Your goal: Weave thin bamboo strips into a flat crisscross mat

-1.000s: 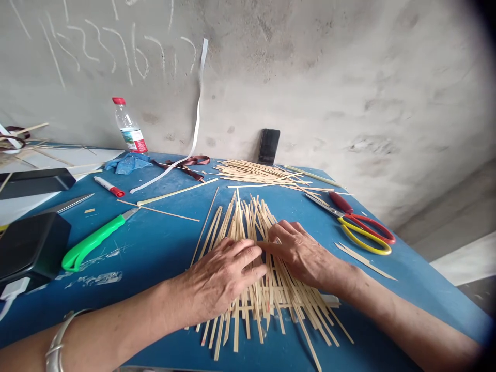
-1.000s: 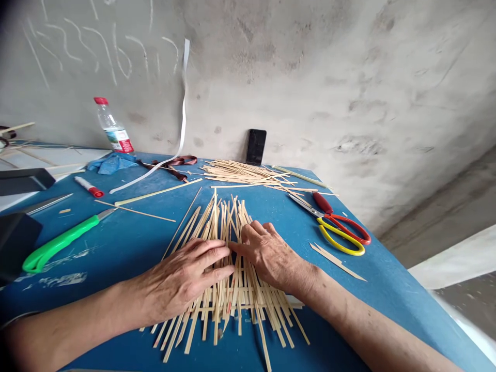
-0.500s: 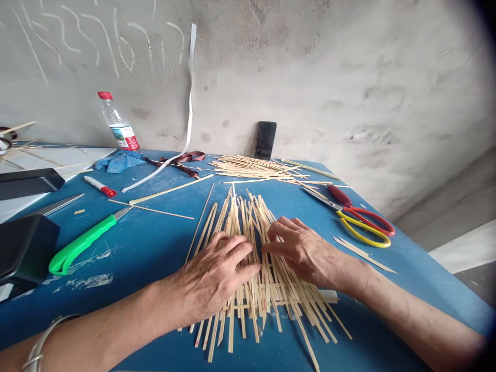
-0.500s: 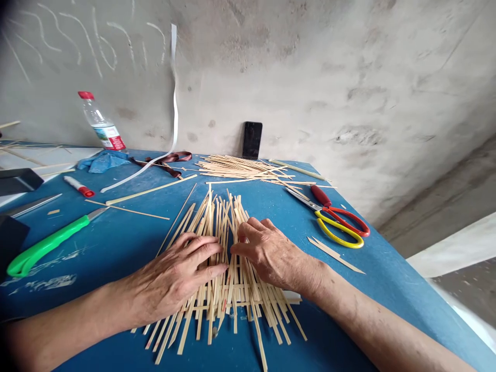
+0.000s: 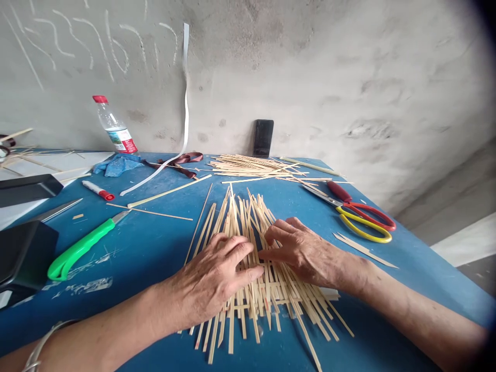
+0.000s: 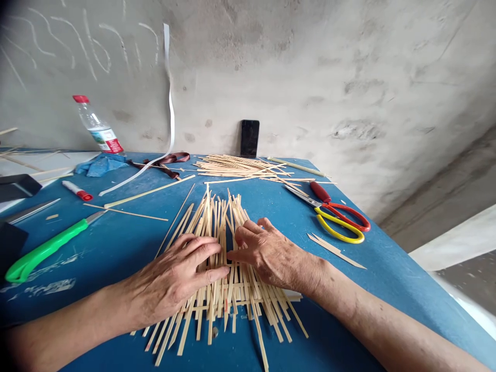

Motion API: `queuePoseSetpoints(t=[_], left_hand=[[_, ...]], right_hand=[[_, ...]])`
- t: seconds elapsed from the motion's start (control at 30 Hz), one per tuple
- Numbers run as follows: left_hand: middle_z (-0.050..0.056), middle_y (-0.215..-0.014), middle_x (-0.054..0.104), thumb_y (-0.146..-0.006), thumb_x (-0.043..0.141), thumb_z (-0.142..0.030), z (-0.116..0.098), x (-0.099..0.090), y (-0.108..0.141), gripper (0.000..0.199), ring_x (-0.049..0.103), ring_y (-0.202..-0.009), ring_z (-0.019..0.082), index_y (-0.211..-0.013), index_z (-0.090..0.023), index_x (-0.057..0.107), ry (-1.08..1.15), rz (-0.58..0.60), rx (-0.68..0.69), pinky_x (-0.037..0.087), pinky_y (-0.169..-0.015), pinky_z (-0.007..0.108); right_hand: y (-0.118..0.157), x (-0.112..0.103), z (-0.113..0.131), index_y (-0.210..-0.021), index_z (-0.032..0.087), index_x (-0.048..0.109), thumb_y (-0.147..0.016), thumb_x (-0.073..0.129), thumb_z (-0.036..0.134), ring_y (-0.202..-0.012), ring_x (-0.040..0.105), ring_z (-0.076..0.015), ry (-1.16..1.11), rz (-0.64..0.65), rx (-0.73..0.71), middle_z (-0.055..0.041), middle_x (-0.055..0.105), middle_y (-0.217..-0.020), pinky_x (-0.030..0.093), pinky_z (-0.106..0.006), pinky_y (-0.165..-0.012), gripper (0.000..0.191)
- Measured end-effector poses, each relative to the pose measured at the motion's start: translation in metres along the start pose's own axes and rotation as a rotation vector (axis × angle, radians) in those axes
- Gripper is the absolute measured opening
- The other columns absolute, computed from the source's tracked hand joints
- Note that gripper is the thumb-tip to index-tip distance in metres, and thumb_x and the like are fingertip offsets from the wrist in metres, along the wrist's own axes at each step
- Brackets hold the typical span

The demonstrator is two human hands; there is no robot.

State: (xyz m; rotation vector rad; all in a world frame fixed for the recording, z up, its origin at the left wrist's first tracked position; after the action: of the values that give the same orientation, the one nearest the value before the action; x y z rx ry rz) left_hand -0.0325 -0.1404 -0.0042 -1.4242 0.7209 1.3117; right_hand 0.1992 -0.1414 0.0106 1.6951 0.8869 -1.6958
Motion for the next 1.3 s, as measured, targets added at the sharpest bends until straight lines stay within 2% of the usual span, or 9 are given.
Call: queuePoseSetpoints(t=[0.13, 0.3, 0.4, 0.67, 0.83, 0.97, 1.03, 1.2, 1.3], left_hand=[[0.015, -0.125, 0.053, -0.086, 0.047, 0.0, -0.001, -0.0008, -0.0004, 0.046, 0.047, -0.121, 0.03, -0.126, -0.019, 0.058, -0.008, 0.011, -0.012, 0.046, -0.095, 0.049], [0.015, -0.127, 0.051, -0.085, 0.048, 0.002, -0.0012, 0.0003, 0.0003, 0.045, 0.045, -0.123, 0.03, -0.124, -0.019, 0.059, 0.0, -0.002, -0.009, 0.045, -0.097, 0.049], [0.015, -0.128, 0.048, -0.085, 0.047, 0.002, 0.0001, 0.0027, 0.0015, 0.045, 0.044, -0.124, 0.031, -0.124, -0.019, 0.058, 0.012, -0.012, -0.008, 0.045, -0.098, 0.049], [0.011, -0.12, 0.049, -0.081, 0.047, 0.007, 0.001, 0.0069, 0.0032, 0.054, 0.048, -0.112, 0.027, -0.125, -0.022, 0.057, 0.05, 0.016, -0.034, 0.046, -0.093, 0.046], [0.011, -0.121, 0.05, -0.081, 0.05, 0.004, 0.0012, 0.0063, 0.002, 0.049, 0.048, -0.113, 0.027, -0.123, -0.02, 0.058, 0.049, 0.008, -0.015, 0.047, -0.093, 0.045], [0.011, -0.12, 0.051, -0.084, 0.048, 0.003, 0.002, 0.0068, 0.0027, 0.046, 0.049, -0.112, 0.027, -0.122, -0.02, 0.058, 0.042, -0.001, -0.024, 0.047, -0.093, 0.043], [0.011, -0.12, 0.05, -0.086, 0.046, 0.003, 0.0016, 0.007, 0.0034, 0.044, 0.049, -0.112, 0.027, -0.121, -0.02, 0.059, 0.046, 0.006, -0.029, 0.047, -0.092, 0.044], [0.01, -0.119, 0.052, -0.087, 0.045, 0.003, 0.0022, 0.0055, 0.0038, 0.044, 0.05, -0.112, 0.025, -0.123, -0.02, 0.057, 0.056, -0.01, -0.021, 0.044, -0.093, 0.044], [0.009, -0.115, 0.057, -0.09, 0.046, 0.0, 0.0054, 0.0037, 0.0035, 0.037, 0.052, -0.11, 0.023, -0.119, -0.017, 0.058, 0.054, -0.047, -0.04, 0.043, -0.092, 0.043]], right_hand=[[-0.0007, 0.0004, 0.0001, -0.12, 0.028, 0.065, -0.09, 0.051, 0.011, -0.094, 0.045, -0.0217, 0.007, 0.031, 0.001, -0.0076, 0.054, -0.103, 0.033, -0.037, -0.081, 0.037], [-0.0003, 0.0042, -0.0009, -0.131, 0.031, 0.057, -0.098, 0.046, 0.02, -0.098, 0.044, -0.0226, 0.007, 0.007, -0.015, -0.0076, 0.055, -0.104, 0.034, -0.04, -0.086, 0.037], [-0.001, 0.0059, -0.0004, -0.137, 0.031, 0.052, -0.098, 0.046, 0.019, -0.099, 0.044, -0.0239, 0.071, 0.002, -0.025, -0.009, 0.055, -0.106, 0.034, -0.042, -0.086, 0.041], [-0.0001, 0.0025, 0.0003, -0.123, 0.028, 0.062, -0.099, 0.047, 0.026, -0.095, 0.045, -0.0244, 0.17, -0.002, 0.013, -0.0102, 0.054, -0.106, 0.033, -0.042, -0.082, 0.028], [0.0, 0.003, -0.0015, -0.131, 0.032, 0.056, -0.099, 0.045, 0.023, -0.099, 0.046, -0.0241, 0.136, 0.013, -0.021, -0.0098, 0.054, -0.106, 0.033, -0.043, -0.086, 0.035], [-0.002, 0.0065, -0.0012, -0.136, 0.032, 0.05, -0.097, 0.047, 0.021, -0.097, 0.045, -0.0244, 0.206, -0.027, -0.065, -0.0092, 0.053, -0.106, 0.033, -0.043, -0.085, 0.041], [-0.003, 0.0076, -0.001, -0.133, 0.032, 0.052, -0.097, 0.047, 0.021, -0.095, 0.045, -0.0248, 0.244, -0.057, -0.07, -0.0085, 0.053, -0.104, 0.033, -0.044, -0.084, 0.038], [-0.0022, 0.0054, -0.0038, -0.107, 0.027, 0.063, -0.099, 0.046, 0.027, -0.092, 0.045, -0.024, 0.248, -0.08, -0.044, -0.0076, 0.054, -0.101, 0.033, -0.045, -0.085, 0.019], [-0.0009, 0.0028, -0.0041, -0.108, 0.026, 0.063, -0.099, 0.046, 0.026, -0.092, 0.046, -0.0229, 0.215, -0.071, -0.029, -0.0076, 0.055, -0.104, 0.034, -0.042, -0.084, 0.019]])
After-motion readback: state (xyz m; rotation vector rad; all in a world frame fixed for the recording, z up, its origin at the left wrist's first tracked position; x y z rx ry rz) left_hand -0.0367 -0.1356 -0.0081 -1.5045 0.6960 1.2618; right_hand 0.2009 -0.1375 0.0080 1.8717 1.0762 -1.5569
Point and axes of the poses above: each hand's wrist, its own y-axis away from the middle knuckle, its own x-axis out of the palm, z = x × y, the point moved 1 cm from there along -y, towards the middle knuckle
